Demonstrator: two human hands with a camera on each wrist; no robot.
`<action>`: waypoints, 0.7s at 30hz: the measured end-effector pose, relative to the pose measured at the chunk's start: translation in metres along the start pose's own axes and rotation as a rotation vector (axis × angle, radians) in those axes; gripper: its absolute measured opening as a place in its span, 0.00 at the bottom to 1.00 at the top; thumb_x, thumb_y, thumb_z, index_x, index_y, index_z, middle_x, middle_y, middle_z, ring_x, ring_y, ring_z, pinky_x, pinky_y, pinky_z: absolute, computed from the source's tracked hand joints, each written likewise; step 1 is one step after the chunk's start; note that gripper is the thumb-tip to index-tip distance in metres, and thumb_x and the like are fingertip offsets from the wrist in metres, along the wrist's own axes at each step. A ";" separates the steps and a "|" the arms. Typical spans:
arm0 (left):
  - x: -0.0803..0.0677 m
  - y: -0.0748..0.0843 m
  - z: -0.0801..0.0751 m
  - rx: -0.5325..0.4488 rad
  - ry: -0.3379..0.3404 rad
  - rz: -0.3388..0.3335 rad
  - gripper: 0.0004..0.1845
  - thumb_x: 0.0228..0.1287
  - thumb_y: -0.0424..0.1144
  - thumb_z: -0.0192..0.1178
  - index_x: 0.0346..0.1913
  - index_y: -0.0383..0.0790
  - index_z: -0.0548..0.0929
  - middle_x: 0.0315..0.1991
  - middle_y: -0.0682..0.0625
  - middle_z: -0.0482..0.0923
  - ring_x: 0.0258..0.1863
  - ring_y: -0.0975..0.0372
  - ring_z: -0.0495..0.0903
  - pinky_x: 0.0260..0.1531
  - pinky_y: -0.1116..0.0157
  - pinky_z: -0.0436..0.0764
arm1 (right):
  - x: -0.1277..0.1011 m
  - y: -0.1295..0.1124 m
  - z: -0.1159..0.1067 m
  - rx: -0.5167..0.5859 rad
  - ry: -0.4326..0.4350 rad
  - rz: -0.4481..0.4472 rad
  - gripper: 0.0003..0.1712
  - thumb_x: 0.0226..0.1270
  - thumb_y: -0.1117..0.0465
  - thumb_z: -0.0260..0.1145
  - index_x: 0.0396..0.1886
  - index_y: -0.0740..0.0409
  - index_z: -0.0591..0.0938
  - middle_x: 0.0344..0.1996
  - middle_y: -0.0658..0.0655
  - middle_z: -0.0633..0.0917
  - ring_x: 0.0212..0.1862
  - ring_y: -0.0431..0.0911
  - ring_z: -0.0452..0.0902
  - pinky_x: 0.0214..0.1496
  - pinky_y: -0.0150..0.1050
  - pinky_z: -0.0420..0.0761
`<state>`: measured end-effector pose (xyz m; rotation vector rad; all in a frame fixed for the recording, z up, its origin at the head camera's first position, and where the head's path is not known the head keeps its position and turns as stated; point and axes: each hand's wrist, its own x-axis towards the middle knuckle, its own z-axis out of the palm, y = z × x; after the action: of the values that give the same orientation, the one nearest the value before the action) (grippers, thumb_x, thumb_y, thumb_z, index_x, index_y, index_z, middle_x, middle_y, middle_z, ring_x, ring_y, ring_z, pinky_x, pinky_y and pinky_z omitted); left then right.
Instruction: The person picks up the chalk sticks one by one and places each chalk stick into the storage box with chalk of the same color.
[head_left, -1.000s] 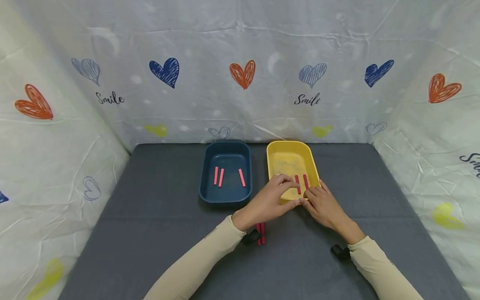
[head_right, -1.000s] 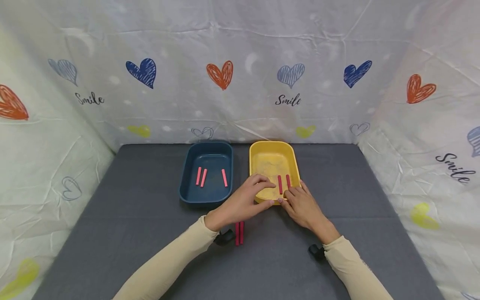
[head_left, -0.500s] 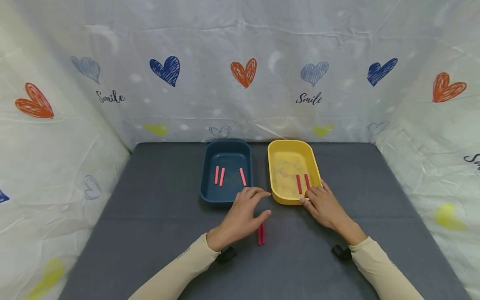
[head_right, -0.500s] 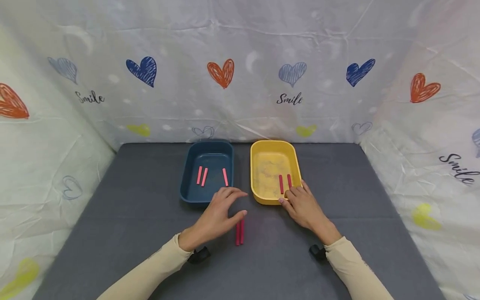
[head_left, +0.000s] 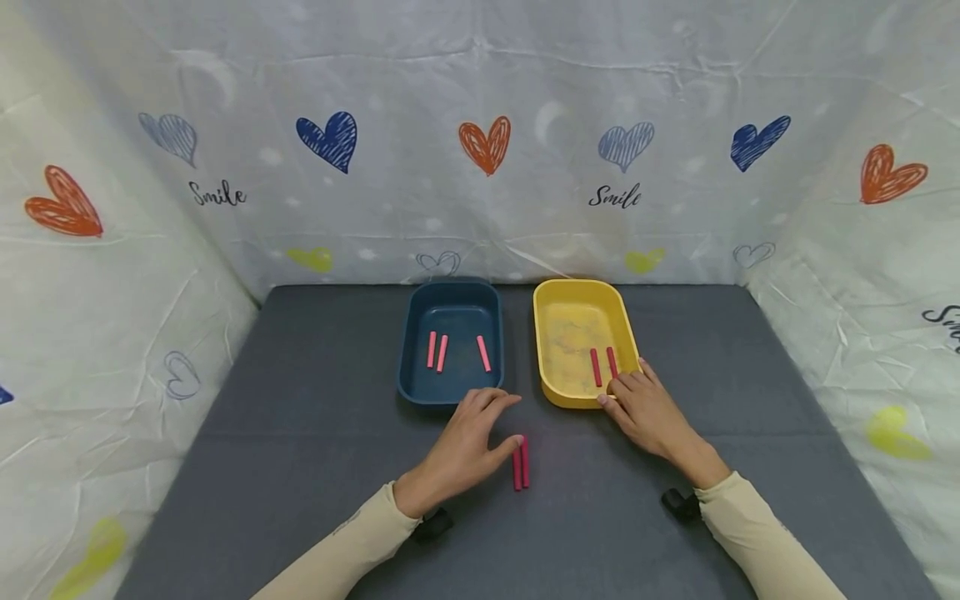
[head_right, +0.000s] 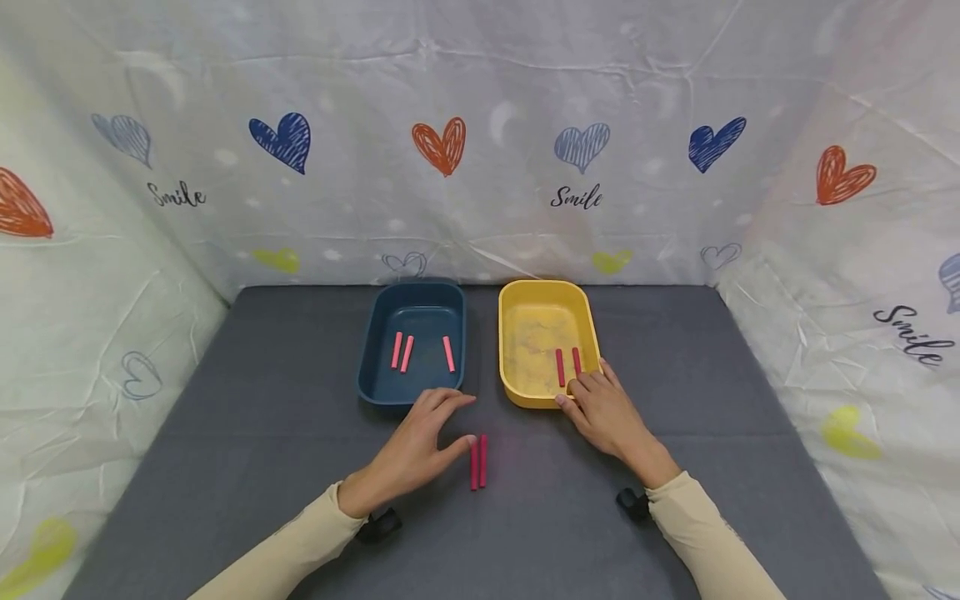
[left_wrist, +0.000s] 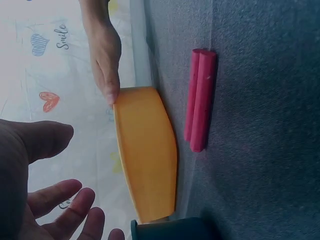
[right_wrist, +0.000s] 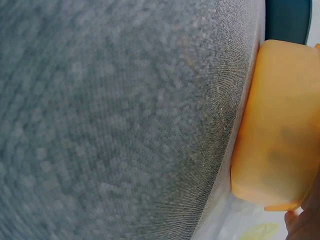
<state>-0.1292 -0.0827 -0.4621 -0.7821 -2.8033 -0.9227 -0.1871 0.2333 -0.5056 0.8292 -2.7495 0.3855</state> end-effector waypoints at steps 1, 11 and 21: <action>-0.001 0.000 0.000 -0.001 -0.005 -0.006 0.28 0.62 0.48 0.67 0.64 0.46 0.76 0.57 0.51 0.75 0.56 0.58 0.70 0.59 0.54 0.75 | 0.000 0.000 0.000 0.000 0.000 0.001 0.12 0.74 0.51 0.57 0.32 0.50 0.75 0.31 0.52 0.78 0.45 0.50 0.76 0.76 0.60 0.53; -0.014 -0.006 0.006 -0.051 -0.050 -0.069 0.34 0.56 0.49 0.73 0.65 0.43 0.75 0.58 0.51 0.74 0.57 0.58 0.70 0.59 0.53 0.75 | 0.001 -0.001 -0.002 -0.001 -0.015 0.012 0.12 0.75 0.50 0.57 0.32 0.49 0.76 0.32 0.52 0.78 0.46 0.50 0.76 0.76 0.59 0.53; -0.022 -0.010 0.015 -0.011 -0.129 -0.094 0.38 0.54 0.53 0.73 0.67 0.43 0.73 0.60 0.50 0.72 0.58 0.57 0.69 0.61 0.51 0.72 | 0.000 -0.001 -0.001 -0.008 -0.011 0.006 0.12 0.75 0.50 0.57 0.31 0.49 0.75 0.31 0.52 0.77 0.45 0.50 0.76 0.76 0.60 0.54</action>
<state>-0.1144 -0.0904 -0.4847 -0.7425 -2.9723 -0.9340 -0.1868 0.2329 -0.5043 0.8231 -2.7624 0.3725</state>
